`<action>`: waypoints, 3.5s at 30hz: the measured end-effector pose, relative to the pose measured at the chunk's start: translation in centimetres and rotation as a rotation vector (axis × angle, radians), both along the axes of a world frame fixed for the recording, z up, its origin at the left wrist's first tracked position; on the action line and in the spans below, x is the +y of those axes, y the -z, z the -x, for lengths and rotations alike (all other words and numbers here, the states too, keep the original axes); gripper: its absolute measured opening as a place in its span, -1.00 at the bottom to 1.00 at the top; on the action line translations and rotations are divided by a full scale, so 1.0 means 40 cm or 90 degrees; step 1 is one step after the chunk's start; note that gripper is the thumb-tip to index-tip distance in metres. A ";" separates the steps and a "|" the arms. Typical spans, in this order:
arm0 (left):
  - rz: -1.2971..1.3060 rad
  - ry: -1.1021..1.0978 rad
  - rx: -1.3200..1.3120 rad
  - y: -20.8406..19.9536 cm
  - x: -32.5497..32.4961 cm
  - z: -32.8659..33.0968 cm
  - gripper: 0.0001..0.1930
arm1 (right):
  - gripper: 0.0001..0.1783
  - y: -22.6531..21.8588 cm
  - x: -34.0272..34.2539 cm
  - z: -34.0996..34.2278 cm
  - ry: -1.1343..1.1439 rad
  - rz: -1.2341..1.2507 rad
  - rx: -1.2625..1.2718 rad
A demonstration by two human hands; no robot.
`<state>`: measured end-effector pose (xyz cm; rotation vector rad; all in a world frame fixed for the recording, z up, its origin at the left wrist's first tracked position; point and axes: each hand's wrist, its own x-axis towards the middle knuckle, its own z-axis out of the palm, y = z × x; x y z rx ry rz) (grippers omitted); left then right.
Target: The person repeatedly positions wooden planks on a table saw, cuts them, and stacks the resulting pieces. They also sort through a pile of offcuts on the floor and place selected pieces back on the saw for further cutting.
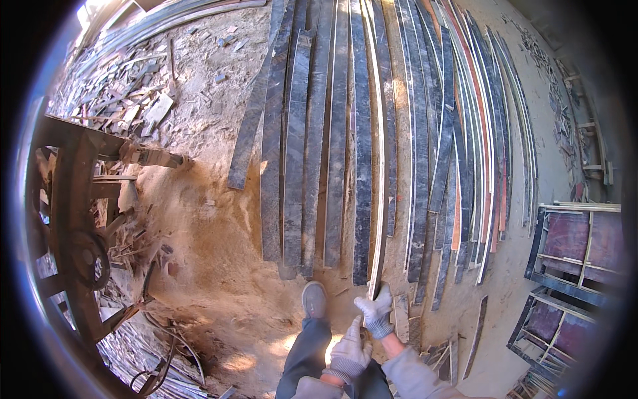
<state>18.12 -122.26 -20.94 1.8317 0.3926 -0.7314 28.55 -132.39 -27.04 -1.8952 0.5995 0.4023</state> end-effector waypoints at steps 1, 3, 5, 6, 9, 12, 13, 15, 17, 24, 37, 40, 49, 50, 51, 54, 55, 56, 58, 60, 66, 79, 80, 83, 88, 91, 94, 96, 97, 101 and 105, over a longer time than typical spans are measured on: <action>0.017 -0.024 0.003 -0.003 0.003 -0.007 -0.16 | -0.43 -0.001 0.002 0.000 0.003 -0.016 -0.011; 0.057 -0.056 0.002 -0.008 0.007 -0.022 -0.17 | -0.41 -0.009 0.005 -0.002 -0.012 -0.002 -0.052; 0.102 -0.068 0.017 -0.016 0.013 -0.036 -0.18 | -0.41 -0.026 0.005 -0.007 0.009 -0.023 -0.019; 0.142 -0.088 0.026 -0.020 0.016 -0.044 -0.19 | -0.40 -0.037 0.003 -0.010 0.016 -0.023 0.004; 0.211 -0.115 0.073 -0.033 0.021 -0.058 -0.18 | -0.44 -0.064 -0.010 -0.022 -0.033 -0.063 -0.017; 0.152 -0.066 0.116 -0.042 0.019 -0.071 -0.05 | -0.39 -0.068 -0.034 -0.036 -0.091 -0.103 0.093; 0.125 -0.071 0.070 -0.043 0.019 -0.075 -0.04 | -0.35 -0.067 -0.043 -0.038 -0.161 -0.055 0.112; 0.078 -0.050 0.080 -0.040 0.018 -0.081 -0.04 | -0.30 -0.056 -0.053 -0.042 -0.274 -0.018 0.226; 0.077 -0.097 0.034 -0.034 0.018 -0.084 -0.11 | -0.17 -0.045 -0.050 -0.043 -0.355 0.082 0.265; -0.054 -0.069 -0.092 -0.022 0.018 -0.060 -0.24 | -0.52 -0.089 -0.023 -0.055 -0.143 -0.229 0.206; -0.015 -0.131 -0.216 -0.048 0.030 -0.070 -0.40 | -0.56 -0.231 -0.059 -0.141 -0.147 -0.466 0.247; -0.036 -0.159 -0.306 -0.045 0.026 -0.073 -0.40 | -0.53 -0.242 -0.071 -0.136 -0.175 -0.477 0.222; 0.088 -0.240 -0.290 -0.065 0.029 -0.084 -0.49 | -0.07 -0.234 -0.082 -0.135 -0.110 -0.630 0.240; 0.103 -0.250 -0.269 -0.070 0.029 -0.085 -0.49 | -0.04 -0.238 -0.080 -0.136 -0.117 -0.610 0.243; 0.106 -0.256 -0.259 -0.074 0.030 -0.088 -0.49 | 0.00 -0.242 -0.080 -0.139 -0.108 -0.631 0.254; 0.085 -0.248 -0.270 -0.085 0.030 -0.093 -0.49 | 0.18 -0.256 -0.081 -0.149 -0.078 -0.624 0.286; 0.079 -0.245 -0.267 -0.087 0.028 -0.095 -0.49 | 0.16 -0.259 -0.079 -0.150 -0.049 -0.651 0.294; 0.082 -0.246 -0.260 -0.090 0.025 -0.094 -0.49 | 0.15 -0.262 -0.079 -0.154 -0.051 -0.659 0.296; 0.075 -0.265 -0.282 -0.092 0.017 -0.091 -0.51 | 0.14 -0.267 -0.075 -0.162 -0.051 -0.677 0.298; 0.096 -0.304 -0.286 -0.090 0.004 -0.087 -0.44 | -0.02 -0.275 -0.062 -0.172 -0.032 -0.670 0.304; 0.275 -0.400 -0.206 -0.086 -0.032 -0.064 -0.62 | -0.23 -0.325 0.006 -0.204 -0.128 -0.284 0.325; 0.248 -0.425 -0.140 -0.114 -0.038 -0.063 -0.80 | -0.31 -0.258 -0.018 -0.194 -0.054 -0.354 0.272; 0.271 -0.443 -0.126 -0.116 -0.041 -0.063 -0.81 | -0.43 -0.252 -0.021 -0.194 -0.053 -0.379 0.286; 0.344 -0.510 -0.081 -0.119 -0.041 -0.063 -0.83 | -0.76 -0.250 -0.022 -0.193 -0.017 -0.384 0.306; 0.329 -0.487 -0.030 -0.108 -0.022 -0.081 -0.58 | -0.71 -0.260 -0.023 -0.184 -0.110 -0.283 0.124; 0.447 -0.517 0.052 -0.093 -0.025 -0.083 -0.57 | -0.73 -0.237 -0.023 -0.167 -0.122 -0.190 0.179; 0.573 -0.690 0.081 -0.058 -0.034 -0.080 -0.53 | -0.63 -0.209 -0.027 -0.146 -0.130 -0.122 0.156; 0.618 -0.691 0.099 -0.033 -0.036 -0.071 -0.54 | -0.59 -0.203 -0.037 -0.139 -0.179 -0.040 0.123; 0.632 -0.682 0.114 -0.021 -0.037 -0.066 -0.54 | -0.59 -0.205 -0.043 -0.137 -0.218 -0.023 0.087; 0.683 -0.699 0.142 0.006 -0.029 -0.050 -0.55 | -0.57 -0.224 -0.041 -0.134 -0.299 0.050 0.073; 0.665 -0.713 0.169 0.005 -0.013 -0.056 -0.58 | -0.52 -0.215 -0.014 -0.139 -0.276 0.014 0.049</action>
